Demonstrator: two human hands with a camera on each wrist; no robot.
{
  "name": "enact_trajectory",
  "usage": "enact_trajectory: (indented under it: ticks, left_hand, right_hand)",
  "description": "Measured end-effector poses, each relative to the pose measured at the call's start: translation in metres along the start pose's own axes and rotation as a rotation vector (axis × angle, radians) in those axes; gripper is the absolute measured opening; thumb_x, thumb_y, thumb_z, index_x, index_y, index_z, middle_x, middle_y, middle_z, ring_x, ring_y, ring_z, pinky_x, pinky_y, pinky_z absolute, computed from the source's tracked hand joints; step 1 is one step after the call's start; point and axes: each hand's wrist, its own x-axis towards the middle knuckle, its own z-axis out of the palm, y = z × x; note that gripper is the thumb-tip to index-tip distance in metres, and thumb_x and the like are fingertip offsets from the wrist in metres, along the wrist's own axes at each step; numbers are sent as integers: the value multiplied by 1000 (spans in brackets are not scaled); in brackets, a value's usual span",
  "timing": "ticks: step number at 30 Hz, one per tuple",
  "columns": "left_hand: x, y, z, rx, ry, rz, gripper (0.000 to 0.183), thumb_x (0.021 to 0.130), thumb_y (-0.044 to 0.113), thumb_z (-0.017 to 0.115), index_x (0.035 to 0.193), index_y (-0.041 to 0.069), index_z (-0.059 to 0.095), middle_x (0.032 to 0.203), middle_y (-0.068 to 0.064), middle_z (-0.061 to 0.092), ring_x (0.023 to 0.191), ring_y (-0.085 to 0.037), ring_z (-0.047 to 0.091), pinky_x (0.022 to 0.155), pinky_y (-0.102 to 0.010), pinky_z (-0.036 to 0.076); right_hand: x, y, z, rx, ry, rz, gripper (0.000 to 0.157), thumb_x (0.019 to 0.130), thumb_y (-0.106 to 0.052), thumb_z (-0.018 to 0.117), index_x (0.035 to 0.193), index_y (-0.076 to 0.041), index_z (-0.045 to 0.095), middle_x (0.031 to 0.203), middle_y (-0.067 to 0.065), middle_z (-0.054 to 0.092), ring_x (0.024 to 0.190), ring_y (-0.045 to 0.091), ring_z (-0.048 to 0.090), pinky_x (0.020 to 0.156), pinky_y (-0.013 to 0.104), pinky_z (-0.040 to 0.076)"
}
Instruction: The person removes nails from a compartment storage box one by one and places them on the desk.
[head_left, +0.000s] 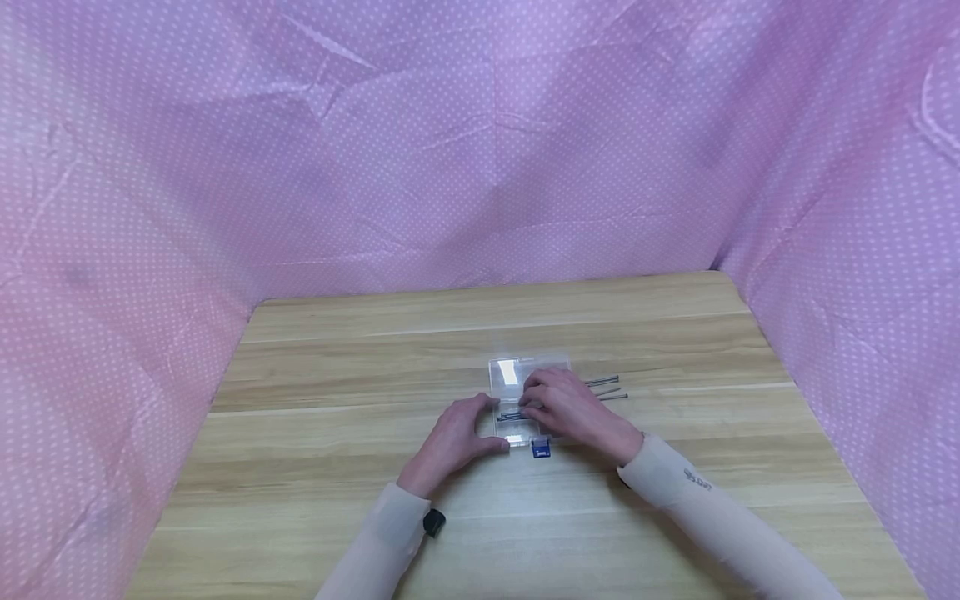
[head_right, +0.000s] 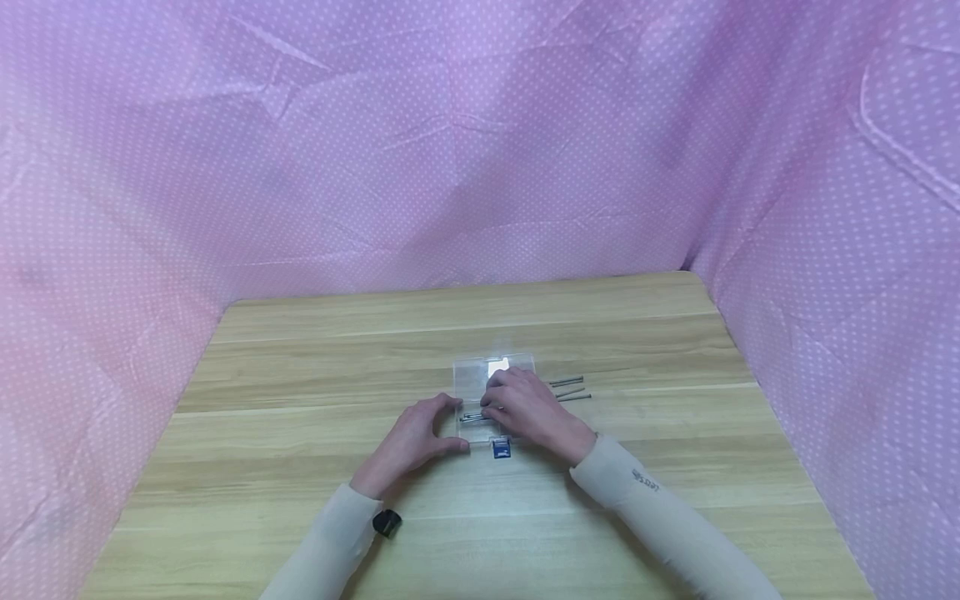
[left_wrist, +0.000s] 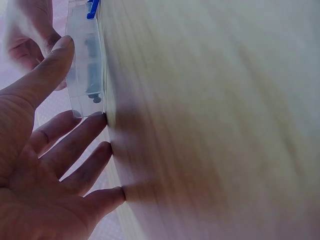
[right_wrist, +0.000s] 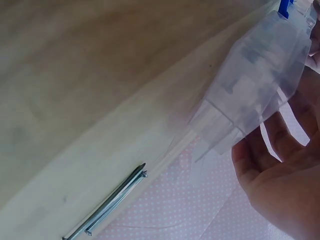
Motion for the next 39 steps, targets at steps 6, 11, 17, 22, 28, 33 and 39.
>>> enact_trajectory:
  ticks: [6,11,17,22,28,33,39]
  left_hand:
    - [1,1,-1,-1,-8,-4,65,79,38,90,131,8,64,123,-11,69,114,-32,62,99,-49,48]
    - [0,1,-1,-1,-12,-12,66,79,37,90,132,8,63,125,-11,69,115,-32,62,101,-49,48]
    - [1,1,1,10,-11,-14,67,79,37,91,132,8,64,126,-11,69,117,-32,62,102,-49,48]
    - [0,1,1,7,-10,-25,66,79,37,91,132,9,64,126,-10,69,118,-32,61,103,-49,48]
    - [0,2,2,-4,-14,-39,65,80,39,90,132,11,63,128,-9,68,120,-31,61,104,-50,47]
    - [0,2,3,-2,-9,-39,65,80,39,90,132,11,63,127,-9,68,119,-31,61,103,-50,47]
    - [0,2,4,-6,-7,-42,65,80,38,90,132,11,63,129,-9,68,121,-31,60,105,-50,46]
  right_hand:
    - [3,1,0,1,-32,-1,12,90,-19,81,101,-13,81,111,3,70,115,25,62,109,48,43]
    - [4,3,-1,20,-42,-8,9,89,-17,81,98,-14,81,111,3,69,112,24,62,105,47,45]
    - [7,4,-4,29,-83,15,9,89,-17,81,98,-16,83,113,2,67,113,24,60,103,47,45]
    - [10,5,-4,31,-116,26,11,90,-23,81,100,-19,83,116,1,66,111,22,58,99,44,46]
    - [12,7,-2,46,-142,47,14,88,-26,83,102,-22,83,115,-1,64,110,20,55,94,44,45]
    - [14,8,-1,48,-166,63,15,87,-25,83,102,-23,83,115,-2,63,108,19,54,93,44,45]
    - [15,11,0,26,-181,43,16,87,-25,84,103,-25,83,116,-2,63,110,19,54,95,44,45]
